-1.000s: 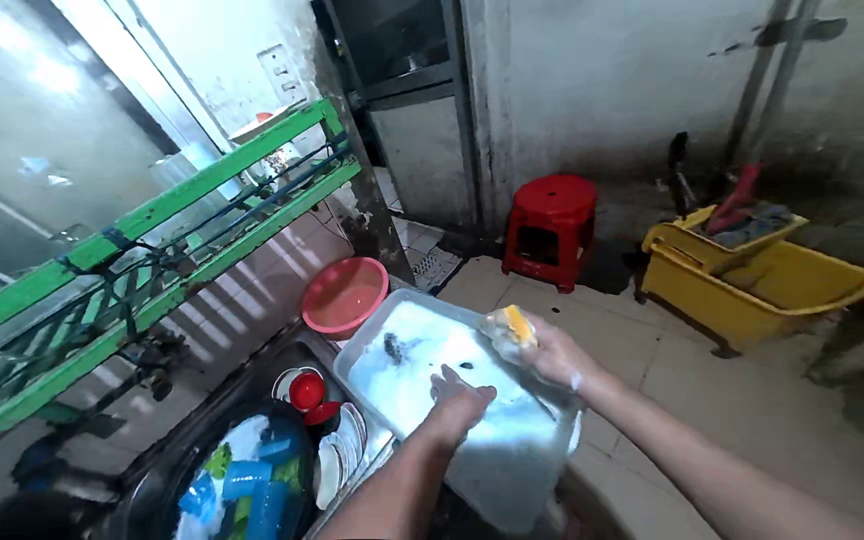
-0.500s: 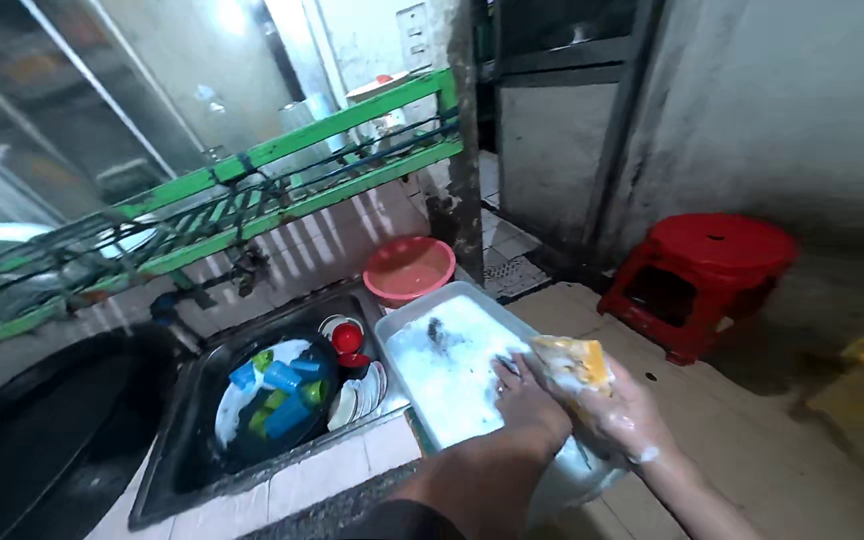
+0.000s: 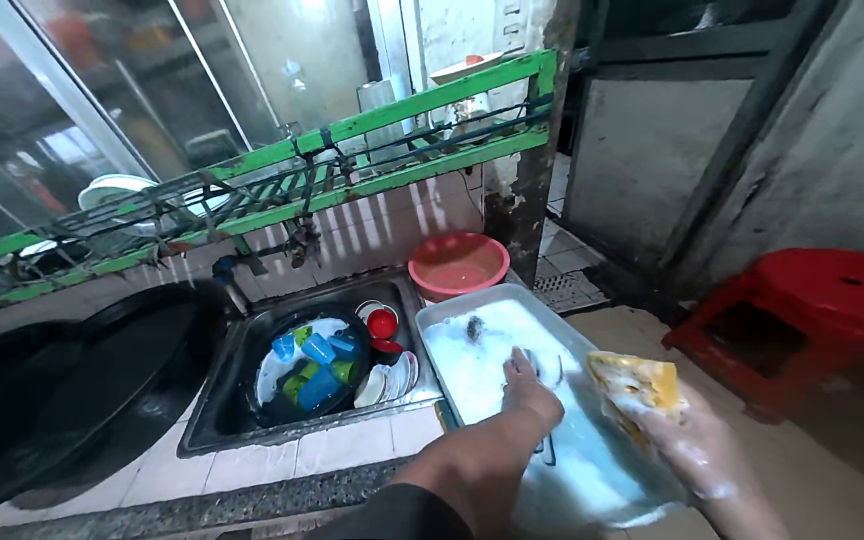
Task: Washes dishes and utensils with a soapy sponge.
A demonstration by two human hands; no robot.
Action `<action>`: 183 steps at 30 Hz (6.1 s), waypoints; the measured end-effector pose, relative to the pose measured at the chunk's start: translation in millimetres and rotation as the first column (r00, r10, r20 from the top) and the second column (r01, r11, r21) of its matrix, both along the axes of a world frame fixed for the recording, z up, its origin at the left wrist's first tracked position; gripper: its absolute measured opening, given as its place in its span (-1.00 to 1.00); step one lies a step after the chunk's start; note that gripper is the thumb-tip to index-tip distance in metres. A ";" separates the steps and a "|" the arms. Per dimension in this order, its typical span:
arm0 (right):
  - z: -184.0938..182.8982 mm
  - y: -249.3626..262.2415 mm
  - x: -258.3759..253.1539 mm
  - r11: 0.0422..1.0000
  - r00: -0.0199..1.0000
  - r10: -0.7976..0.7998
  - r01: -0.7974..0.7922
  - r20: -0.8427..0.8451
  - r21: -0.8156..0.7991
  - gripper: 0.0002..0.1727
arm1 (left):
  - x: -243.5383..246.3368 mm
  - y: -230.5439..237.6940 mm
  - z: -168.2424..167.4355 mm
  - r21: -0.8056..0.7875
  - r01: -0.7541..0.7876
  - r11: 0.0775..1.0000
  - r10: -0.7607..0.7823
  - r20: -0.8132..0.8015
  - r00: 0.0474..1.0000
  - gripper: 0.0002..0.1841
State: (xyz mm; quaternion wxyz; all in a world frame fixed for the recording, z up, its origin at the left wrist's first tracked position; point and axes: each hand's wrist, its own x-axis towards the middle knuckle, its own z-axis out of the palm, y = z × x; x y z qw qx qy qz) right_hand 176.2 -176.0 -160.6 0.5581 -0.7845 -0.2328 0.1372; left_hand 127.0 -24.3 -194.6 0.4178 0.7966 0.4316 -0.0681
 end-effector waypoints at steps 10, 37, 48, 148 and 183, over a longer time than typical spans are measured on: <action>7.7 3.9 -0.8 0.994 0.999 0.037 -0.036 0.013 -0.107 -0.34 | -7.3 8.3 10.7 -0.016 0.076 0.997 -0.075 0.055 0.996 0.08; -4.2 40.7 0.6 0.341 0.852 0.487 -0.388 -0.193 -0.856 -0.29 | -42.6 48.4 29.8 -0.514 0.016 0.858 0.179 0.328 0.928 -0.63; 7.9 42.8 0.8 0.953 1.000 -0.005 -0.001 -0.020 -0.302 -0.35 | -55.9 64.6 35.6 -0.858 0.178 0.482 0.264 0.336 0.904 -0.65; 35.2 117.2 -7.0 0.911 0.995 -0.029 -0.012 -0.094 -0.411 -0.46 | -66.2 63.0 31.1 -0.678 0.021 0.735 0.382 0.439 0.813 -0.79; 20.6 104.2 1.3 0.970 0.922 -0.102 0.009 -0.374 -0.244 -0.53 | -62.9 63.5 32.2 -0.775 0.034 0.631 0.415 0.374 0.829 -0.79</action>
